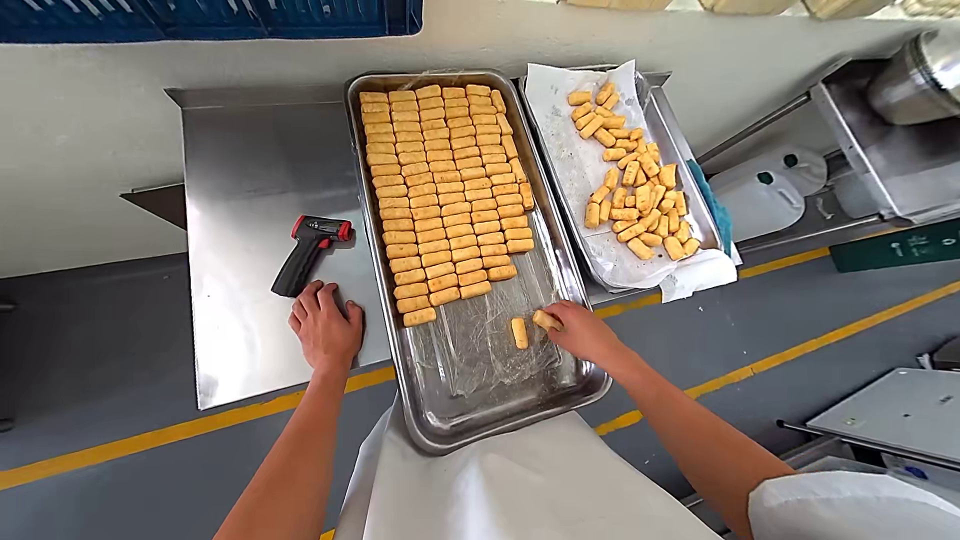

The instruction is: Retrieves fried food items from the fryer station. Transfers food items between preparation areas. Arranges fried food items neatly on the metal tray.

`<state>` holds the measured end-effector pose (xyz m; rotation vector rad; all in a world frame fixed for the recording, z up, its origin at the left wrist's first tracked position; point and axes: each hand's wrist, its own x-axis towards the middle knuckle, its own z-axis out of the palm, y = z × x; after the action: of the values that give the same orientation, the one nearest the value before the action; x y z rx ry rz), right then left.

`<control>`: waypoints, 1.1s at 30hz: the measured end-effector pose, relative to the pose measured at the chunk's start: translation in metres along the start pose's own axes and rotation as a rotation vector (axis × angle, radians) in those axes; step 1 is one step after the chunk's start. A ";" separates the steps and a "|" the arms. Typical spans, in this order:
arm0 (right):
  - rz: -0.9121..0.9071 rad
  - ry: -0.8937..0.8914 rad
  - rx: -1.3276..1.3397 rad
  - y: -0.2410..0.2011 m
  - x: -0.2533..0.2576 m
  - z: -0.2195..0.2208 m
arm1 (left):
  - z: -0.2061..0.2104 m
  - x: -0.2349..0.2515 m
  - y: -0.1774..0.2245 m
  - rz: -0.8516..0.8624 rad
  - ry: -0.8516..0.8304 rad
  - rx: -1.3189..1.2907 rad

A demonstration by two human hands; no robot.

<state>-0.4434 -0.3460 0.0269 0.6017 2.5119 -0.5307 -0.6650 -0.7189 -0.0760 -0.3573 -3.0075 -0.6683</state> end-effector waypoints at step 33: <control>-0.112 0.370 0.156 0.006 0.087 -0.036 | -0.002 0.000 0.002 -0.002 0.001 0.008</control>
<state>-0.5212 -0.2974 0.0065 0.6723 2.8849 -0.7187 -0.6646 -0.7176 -0.0734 -0.3532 -3.0092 -0.6567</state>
